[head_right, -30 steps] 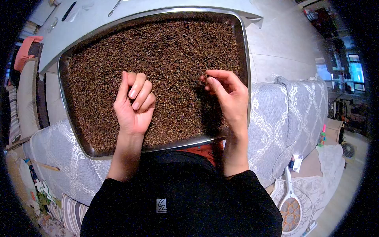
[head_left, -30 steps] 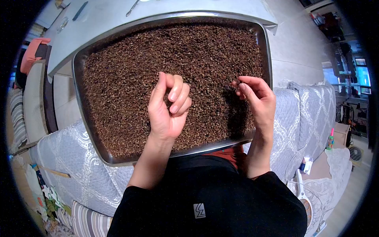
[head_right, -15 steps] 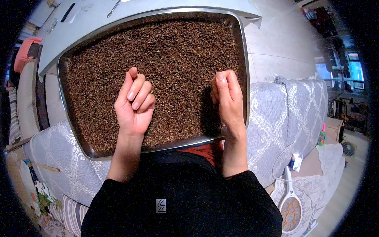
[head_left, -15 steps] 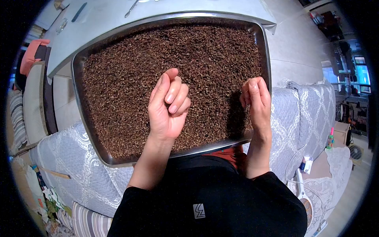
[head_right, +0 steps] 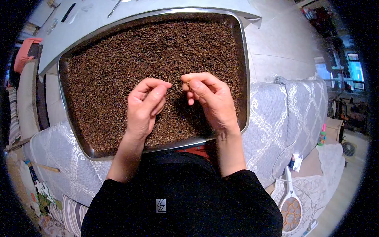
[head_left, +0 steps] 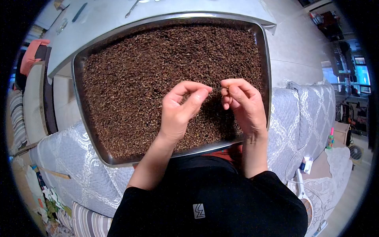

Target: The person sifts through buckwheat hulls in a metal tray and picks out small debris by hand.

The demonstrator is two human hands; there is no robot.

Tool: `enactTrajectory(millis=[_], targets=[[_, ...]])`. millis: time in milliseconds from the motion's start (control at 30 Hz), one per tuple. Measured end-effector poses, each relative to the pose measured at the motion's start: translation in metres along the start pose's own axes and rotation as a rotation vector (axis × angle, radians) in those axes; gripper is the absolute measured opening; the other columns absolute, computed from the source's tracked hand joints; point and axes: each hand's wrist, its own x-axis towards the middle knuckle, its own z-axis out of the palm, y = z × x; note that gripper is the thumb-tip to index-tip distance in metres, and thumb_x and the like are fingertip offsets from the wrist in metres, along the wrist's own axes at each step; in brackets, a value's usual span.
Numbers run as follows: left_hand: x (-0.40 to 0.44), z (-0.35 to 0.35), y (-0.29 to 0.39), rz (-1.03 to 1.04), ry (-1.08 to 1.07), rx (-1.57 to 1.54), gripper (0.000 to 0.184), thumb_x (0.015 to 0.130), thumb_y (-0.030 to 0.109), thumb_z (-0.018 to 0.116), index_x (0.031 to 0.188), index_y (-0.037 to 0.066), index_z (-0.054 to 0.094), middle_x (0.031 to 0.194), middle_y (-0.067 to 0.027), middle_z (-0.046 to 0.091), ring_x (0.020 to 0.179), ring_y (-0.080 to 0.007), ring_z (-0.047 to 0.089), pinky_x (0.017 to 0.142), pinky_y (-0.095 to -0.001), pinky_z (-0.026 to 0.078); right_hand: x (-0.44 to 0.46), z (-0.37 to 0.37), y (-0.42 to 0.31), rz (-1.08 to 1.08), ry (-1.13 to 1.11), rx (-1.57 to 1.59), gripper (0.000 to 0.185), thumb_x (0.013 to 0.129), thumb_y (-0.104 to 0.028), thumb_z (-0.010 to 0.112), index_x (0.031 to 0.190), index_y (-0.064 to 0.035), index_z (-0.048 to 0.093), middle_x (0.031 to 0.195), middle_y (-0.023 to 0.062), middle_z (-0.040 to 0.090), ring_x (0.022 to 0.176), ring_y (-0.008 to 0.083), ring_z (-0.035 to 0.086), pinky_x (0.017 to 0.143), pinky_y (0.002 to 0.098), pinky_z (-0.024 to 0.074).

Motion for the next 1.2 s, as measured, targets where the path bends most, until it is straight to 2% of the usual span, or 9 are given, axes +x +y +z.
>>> enactTrajectory(millis=[167, 300, 500, 600, 700, 733, 833, 1033, 1200], targets=[[0.002, 0.008, -0.005, 0.227, 0.073, 0.312, 0.015, 0.091, 0.007, 0.072, 0.105, 0.0, 0.072, 0.089, 0.0014, 0.068, 0.075, -0.0023, 0.054, 0.069, -0.0179, 0.045, 0.004, 0.007, 0.009, -0.043, -0.038, -0.097, 0.022, 0.097, -0.011, 0.065, 0.115, 0.0021, 0.066, 0.095, 0.0065, 0.069, 0.082, 0.0099, 0.062, 0.07, 0.0245, 0.0531], [0.003, 0.005, -0.006, 0.35, 0.102, 0.555, 0.018, 0.084, 0.002, 0.077, 0.101, 0.002, 0.074, 0.075, 0.0002, 0.062, 0.063, -0.0048, 0.05, 0.058, -0.0206, 0.041, 0.005, 0.013, 0.013, -0.082, 0.013, -0.185, 0.017, 0.096, -0.013, 0.068, 0.107, -0.0003, 0.065, 0.095, 0.0046, 0.068, 0.082, 0.0093, 0.062, 0.068, 0.0239, 0.0525], [0.005, 0.005, -0.012, 0.585, 0.136, 0.677, 0.016, 0.08, -0.003, 0.077, 0.095, 0.001, 0.073, 0.069, -0.0027, 0.057, 0.058, -0.0084, 0.049, 0.051, -0.0243, 0.039, 0.005, 0.018, 0.019, -0.127, 0.069, -0.279, 0.016, 0.096, -0.016, 0.068, 0.104, -0.003, 0.064, 0.09, 0.0015, 0.065, 0.076, 0.0066, 0.058, 0.065, 0.0218, 0.0487], [0.003, 0.002, -0.011, 0.539, 0.132, 0.708, 0.008, 0.086, 0.0, 0.073, 0.094, 0.0, 0.071, 0.079, -0.0019, 0.063, 0.063, -0.0078, 0.052, 0.057, -0.0222, 0.041, 0.005, 0.02, 0.017, -0.103, 0.067, -0.333, 0.017, 0.096, -0.018, 0.068, 0.102, -0.0036, 0.064, 0.087, -0.0001, 0.064, 0.072, 0.0055, 0.055, 0.063, 0.0209, 0.046], [0.005, -0.003, -0.014, 0.407, 0.093, 0.499, 0.009, 0.093, 0.007, 0.069, 0.096, -0.001, 0.069, 0.081, -0.0009, 0.064, 0.065, -0.0077, 0.054, 0.058, -0.0225, 0.043, 0.004, 0.017, 0.015, -0.058, 0.057, -0.346, 0.018, 0.097, -0.019, 0.067, 0.102, -0.0032, 0.063, 0.087, 0.0006, 0.064, 0.071, 0.0054, 0.055, 0.061, 0.0207, 0.0455], [0.002, -0.002, -0.011, 0.274, 0.078, 0.404, 0.017, 0.099, 0.015, 0.062, 0.098, -0.002, 0.066, 0.084, -0.0013, 0.065, 0.061, -0.0051, 0.051, 0.055, -0.02, 0.04, 0.005, 0.016, 0.015, -0.032, 0.044, -0.271, 0.018, 0.097, -0.019, 0.066, 0.102, -0.0031, 0.062, 0.086, 0.0011, 0.064, 0.07, 0.0056, 0.055, 0.061, 0.0207, 0.0456], [0.0, -0.005, -0.005, -0.002, 0.04, 0.07, 0.018, 0.101, 0.017, 0.059, 0.098, 0.0, 0.064, 0.08, -0.001, 0.063, 0.056, -0.0022, 0.044, 0.05, -0.0181, 0.033, 0.005, 0.017, 0.014, 0.033, 0.021, -0.077, 0.018, 0.098, -0.02, 0.065, 0.103, -0.0028, 0.061, 0.086, 0.0024, 0.064, 0.068, 0.006, 0.055, 0.061, 0.0209, 0.0459], [0.001, -0.003, -0.011, 0.022, 0.1, 0.051, 0.017, 0.102, 0.017, 0.059, 0.101, 0.001, 0.065, 0.072, 0.0026, 0.057, 0.053, 0.0003, 0.038, 0.047, -0.0169, 0.027, 0.005, 0.018, 0.014, 0.084, 0.014, 0.047, 0.018, 0.098, -0.021, 0.065, 0.104, -0.0041, 0.061, 0.085, 0.0019, 0.065, 0.064, 0.0047, 0.052, 0.057, 0.02, 0.0424], [0.003, 0.002, -0.011, 0.219, 0.139, 0.359, 0.01, 0.093, 0.009, 0.07, 0.1, 0.001, 0.07, 0.083, 0.0002, 0.068, 0.069, -0.0036, 0.054, 0.063, -0.02, 0.042, 0.004, 0.016, 0.018, 0.081, 0.032, -0.147, 0.014, 0.098, -0.019, 0.066, 0.103, -0.006, 0.062, 0.085, -0.0013, 0.064, 0.063, 0.0019, 0.047, 0.054, 0.0177, 0.0356]])
